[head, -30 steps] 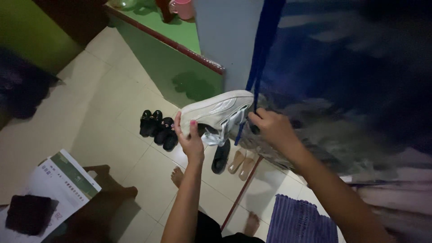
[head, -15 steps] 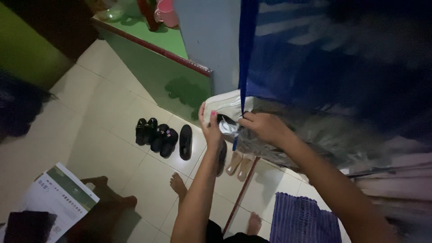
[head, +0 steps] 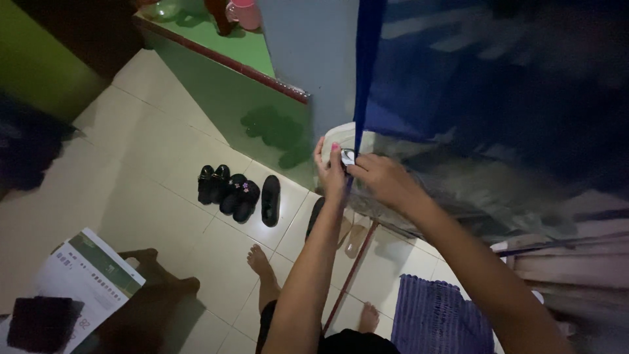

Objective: Organizing various pairs of shoes by placing them into the slots of a hanging shoe rack.

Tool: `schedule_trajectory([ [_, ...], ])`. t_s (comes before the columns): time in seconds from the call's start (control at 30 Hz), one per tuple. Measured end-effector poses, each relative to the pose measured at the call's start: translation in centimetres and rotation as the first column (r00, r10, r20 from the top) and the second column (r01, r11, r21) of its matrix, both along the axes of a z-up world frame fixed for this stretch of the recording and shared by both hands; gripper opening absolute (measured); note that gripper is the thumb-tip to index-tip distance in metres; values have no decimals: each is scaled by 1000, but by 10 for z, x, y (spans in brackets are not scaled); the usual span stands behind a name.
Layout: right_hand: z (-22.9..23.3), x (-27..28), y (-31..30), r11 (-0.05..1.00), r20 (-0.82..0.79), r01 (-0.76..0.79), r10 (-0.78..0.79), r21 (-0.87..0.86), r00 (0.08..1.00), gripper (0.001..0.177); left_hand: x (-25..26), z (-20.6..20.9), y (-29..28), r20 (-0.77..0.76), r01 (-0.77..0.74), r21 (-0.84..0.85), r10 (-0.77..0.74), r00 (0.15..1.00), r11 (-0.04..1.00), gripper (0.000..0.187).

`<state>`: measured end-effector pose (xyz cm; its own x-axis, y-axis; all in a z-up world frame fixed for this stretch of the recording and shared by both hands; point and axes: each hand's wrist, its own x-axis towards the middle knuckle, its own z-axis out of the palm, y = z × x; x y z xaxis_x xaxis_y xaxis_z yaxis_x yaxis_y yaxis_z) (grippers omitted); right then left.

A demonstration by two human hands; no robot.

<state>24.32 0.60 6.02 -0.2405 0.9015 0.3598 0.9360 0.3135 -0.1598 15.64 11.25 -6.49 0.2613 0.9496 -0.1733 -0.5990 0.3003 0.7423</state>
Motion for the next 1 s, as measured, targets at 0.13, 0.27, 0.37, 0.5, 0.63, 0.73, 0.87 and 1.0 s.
schedule_trajectory([
  [0.13,11,-8,-6,997,-33,32,-35,-73,999,28,16,-58,15,44,75,334,-95,994,939,51],
  [0.27,8,-4,-10,999,-87,26,-29,-40,996,28,27,-49,5,55,312,234,-333,941,921,53],
  [0.37,0,1,-11,1000,-89,23,-23,-6,996,29,27,-36,-4,11,453,105,-457,889,885,57],
  [0.5,-5,5,-19,994,-44,98,-100,-44,994,31,29,-53,1,-41,509,80,-507,861,857,48],
  [0.63,7,-6,-36,991,-86,134,-131,31,988,45,22,-71,6,15,528,-85,-529,848,845,47],
  [0.73,-4,-7,-60,974,-164,163,-137,157,977,49,20,-67,6,73,582,100,-590,804,807,46],
  [0.87,-42,16,-115,887,-316,414,-340,207,886,33,33,-76,25,-77,522,6,-520,851,853,40],
  [1.0,-82,60,-180,649,-293,654,-587,388,755,18,22,-43,32,-69,535,-119,-544,836,837,48],
])
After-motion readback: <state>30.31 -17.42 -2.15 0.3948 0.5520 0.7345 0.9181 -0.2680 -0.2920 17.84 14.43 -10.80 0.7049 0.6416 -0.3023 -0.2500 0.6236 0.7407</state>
